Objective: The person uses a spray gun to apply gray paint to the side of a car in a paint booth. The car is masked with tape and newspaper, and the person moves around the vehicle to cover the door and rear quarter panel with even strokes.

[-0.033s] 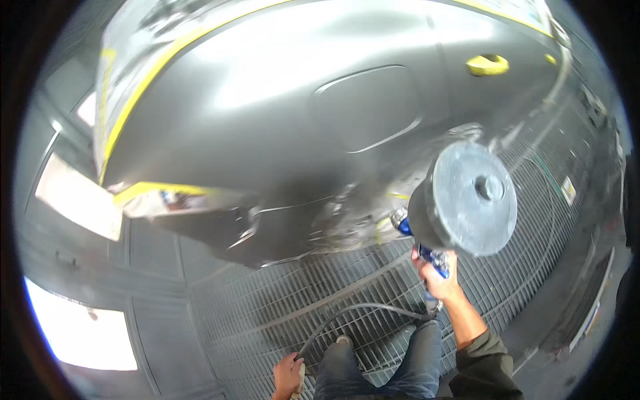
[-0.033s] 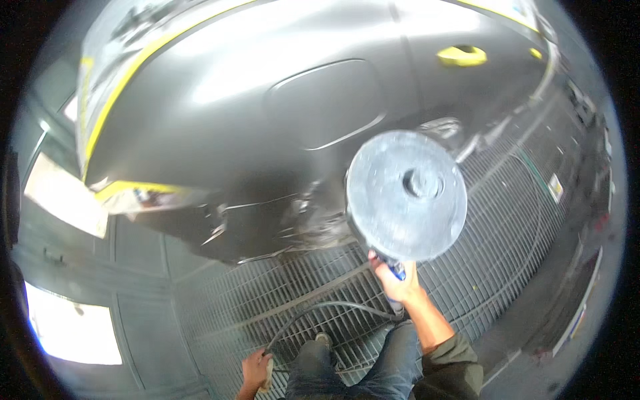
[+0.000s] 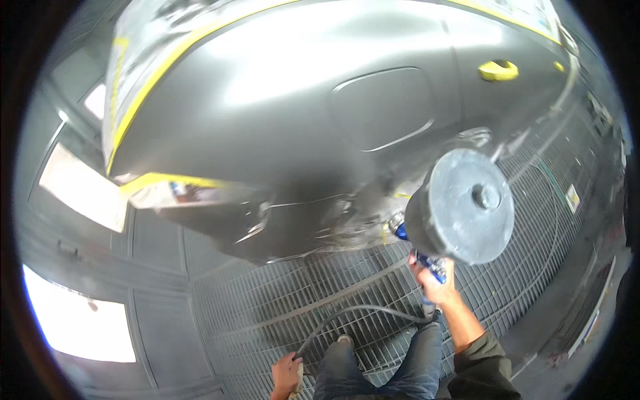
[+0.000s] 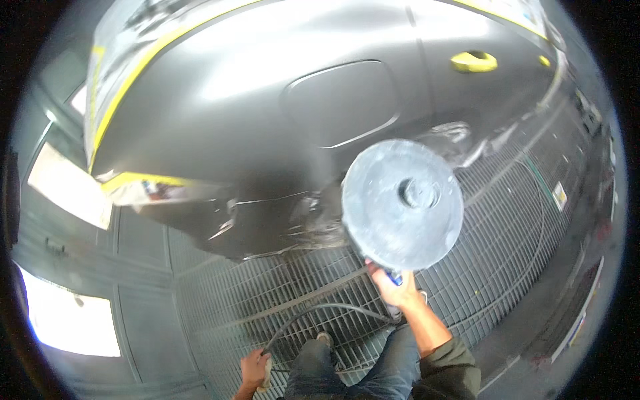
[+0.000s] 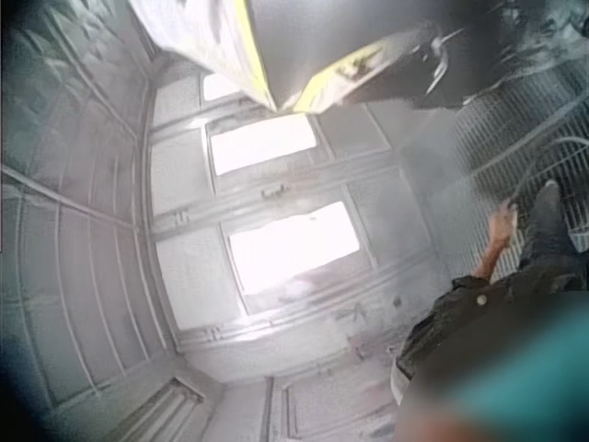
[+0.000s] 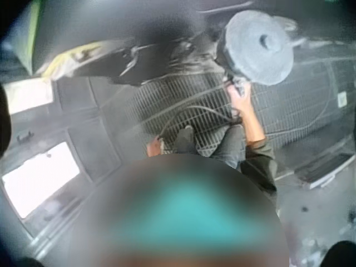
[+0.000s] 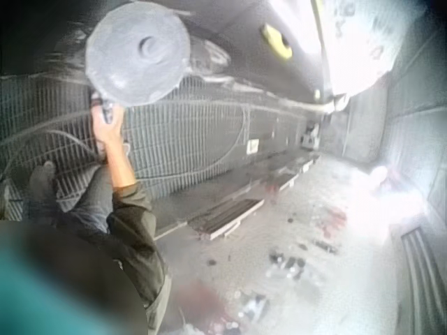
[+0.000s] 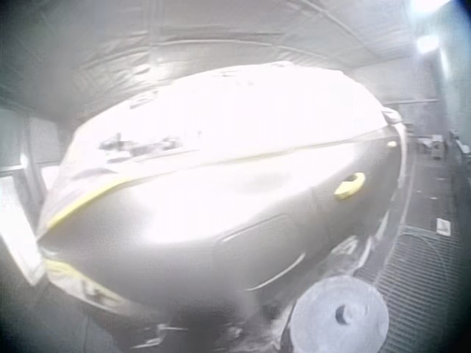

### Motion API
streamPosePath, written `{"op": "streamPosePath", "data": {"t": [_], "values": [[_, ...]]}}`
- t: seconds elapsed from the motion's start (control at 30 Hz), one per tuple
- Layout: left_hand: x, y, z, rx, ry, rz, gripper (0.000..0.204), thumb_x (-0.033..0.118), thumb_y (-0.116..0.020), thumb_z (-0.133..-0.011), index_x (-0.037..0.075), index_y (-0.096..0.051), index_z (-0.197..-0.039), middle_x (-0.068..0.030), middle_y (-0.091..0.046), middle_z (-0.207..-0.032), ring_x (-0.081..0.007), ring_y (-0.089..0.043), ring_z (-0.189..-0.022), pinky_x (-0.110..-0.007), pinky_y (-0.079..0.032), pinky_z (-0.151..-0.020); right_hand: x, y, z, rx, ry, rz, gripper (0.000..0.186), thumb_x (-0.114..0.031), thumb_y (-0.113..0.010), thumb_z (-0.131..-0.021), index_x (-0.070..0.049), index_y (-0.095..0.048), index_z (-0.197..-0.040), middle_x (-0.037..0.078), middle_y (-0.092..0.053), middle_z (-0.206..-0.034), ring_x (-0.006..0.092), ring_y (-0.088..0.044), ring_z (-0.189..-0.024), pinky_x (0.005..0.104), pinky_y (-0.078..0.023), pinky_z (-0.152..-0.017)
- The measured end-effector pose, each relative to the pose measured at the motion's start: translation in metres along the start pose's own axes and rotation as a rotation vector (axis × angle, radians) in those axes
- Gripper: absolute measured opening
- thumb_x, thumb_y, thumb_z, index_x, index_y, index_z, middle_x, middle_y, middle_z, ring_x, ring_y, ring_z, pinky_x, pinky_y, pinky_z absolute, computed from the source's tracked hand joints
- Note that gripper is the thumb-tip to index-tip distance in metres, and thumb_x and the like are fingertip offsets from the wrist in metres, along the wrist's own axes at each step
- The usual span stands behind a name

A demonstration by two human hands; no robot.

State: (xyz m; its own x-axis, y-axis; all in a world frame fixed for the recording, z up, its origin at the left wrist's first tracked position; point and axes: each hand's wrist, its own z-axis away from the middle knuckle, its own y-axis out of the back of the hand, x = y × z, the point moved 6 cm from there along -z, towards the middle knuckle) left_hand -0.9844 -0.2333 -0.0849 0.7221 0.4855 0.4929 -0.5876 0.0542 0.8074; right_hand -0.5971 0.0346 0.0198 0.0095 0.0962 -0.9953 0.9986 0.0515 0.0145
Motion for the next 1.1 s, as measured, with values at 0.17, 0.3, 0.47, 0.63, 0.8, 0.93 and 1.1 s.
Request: {"op": "streamPosePath", "data": {"t": [0.17,0.3,0.47,0.63,0.8,0.93,1.1], "values": [[-0.100,0.030,0.039,0.176,0.122,-0.017,0.032,0.022,-0.068,-0.085,-0.003,-0.070,-0.104,-0.0241,-0.068,-0.089,-0.0405,-0.066,-0.084,-0.044,-0.051,-0.072,-0.004,-0.115,0.013,-0.308,0.080,0.102,0.024,-0.004,-0.056,-0.075,-0.002,-0.070,-0.094,0.005,-0.069,-0.087,0.0159,-0.065,-0.077,0.0289,-0.052,-0.073],[-0.094,0.045,0.044,0.053,0.238,-0.072,0.026,0.019,-0.066,-0.087,-0.002,-0.070,-0.102,-0.0236,-0.068,-0.090,-0.0399,-0.066,-0.083,-0.043,-0.050,-0.073,-0.004,-0.134,0.003,-0.471,-0.137,-0.322,0.019,0.003,-0.059,-0.070,0.001,-0.068,-0.086,0.009,-0.069,-0.085,0.0172,-0.065,-0.071,0.0292,-0.053,-0.065],[-0.074,0.021,0.048,0.122,0.131,-0.007,0.031,0.023,-0.068,-0.086,-0.002,-0.070,-0.105,-0.0210,-0.070,-0.097,-0.0394,-0.067,-0.089,-0.043,-0.052,-0.077,-0.039,-0.059,-0.022,-0.107,-0.142,-0.313,0.025,-0.003,-0.055,-0.067,0.003,-0.066,-0.088,0.009,-0.065,-0.076,0.0141,-0.059,-0.057,0.0262,-0.047,-0.049],[0.032,-0.020,0.020,-0.051,0.047,0.044,0.031,0.024,-0.070,-0.088,0.000,-0.071,-0.107,-0.0193,-0.071,-0.103,-0.0374,-0.068,-0.092,-0.043,-0.053,-0.079,-0.068,0.081,-0.047,0.241,-0.002,-0.126,0.021,-0.013,-0.058,-0.071,0.000,-0.065,-0.086,0.005,-0.060,-0.068,0.0125,-0.051,-0.047,0.0257,-0.041,-0.043],[0.118,-0.047,0.012,-0.087,-0.173,0.165,0.033,0.026,-0.070,-0.089,0.000,-0.069,-0.109,-0.0190,-0.070,-0.105,-0.0379,-0.068,-0.092,-0.043,-0.053,-0.079,-0.099,0.200,-0.060,0.500,0.051,0.030,0.019,-0.012,-0.056,-0.075,0.000,-0.064,-0.089,0.004,-0.060,-0.072,0.0109,-0.052,-0.052,0.0248,-0.043,-0.042],[0.137,-0.044,0.008,-0.117,-0.165,0.216,0.032,0.025,-0.070,-0.088,-0.001,-0.069,-0.107,-0.0213,-0.070,-0.105,-0.0388,-0.068,-0.094,-0.042,-0.053,-0.080,-0.092,0.221,-0.058,0.672,0.054,0.196,0.021,-0.022,-0.063,-0.085,-0.006,-0.062,-0.099,0.001,-0.059,-0.081,0.0086,-0.053,-0.061,0.0214,-0.042,-0.047],[0.086,0.000,0.015,0.035,-0.087,0.110,0.032,0.024,-0.070,-0.087,-0.001,-0.070,-0.107,-0.0221,-0.070,-0.102,-0.0394,-0.068,-0.092,-0.042,-0.053,-0.080,-0.107,0.089,-0.045,0.197,-0.060,0.018,0.016,-0.018,-0.062,-0.081,-0.006,-0.064,-0.092,-0.004,-0.056,-0.068,0.0055,-0.046,-0.049,0.0239,-0.040,-0.045]]}}
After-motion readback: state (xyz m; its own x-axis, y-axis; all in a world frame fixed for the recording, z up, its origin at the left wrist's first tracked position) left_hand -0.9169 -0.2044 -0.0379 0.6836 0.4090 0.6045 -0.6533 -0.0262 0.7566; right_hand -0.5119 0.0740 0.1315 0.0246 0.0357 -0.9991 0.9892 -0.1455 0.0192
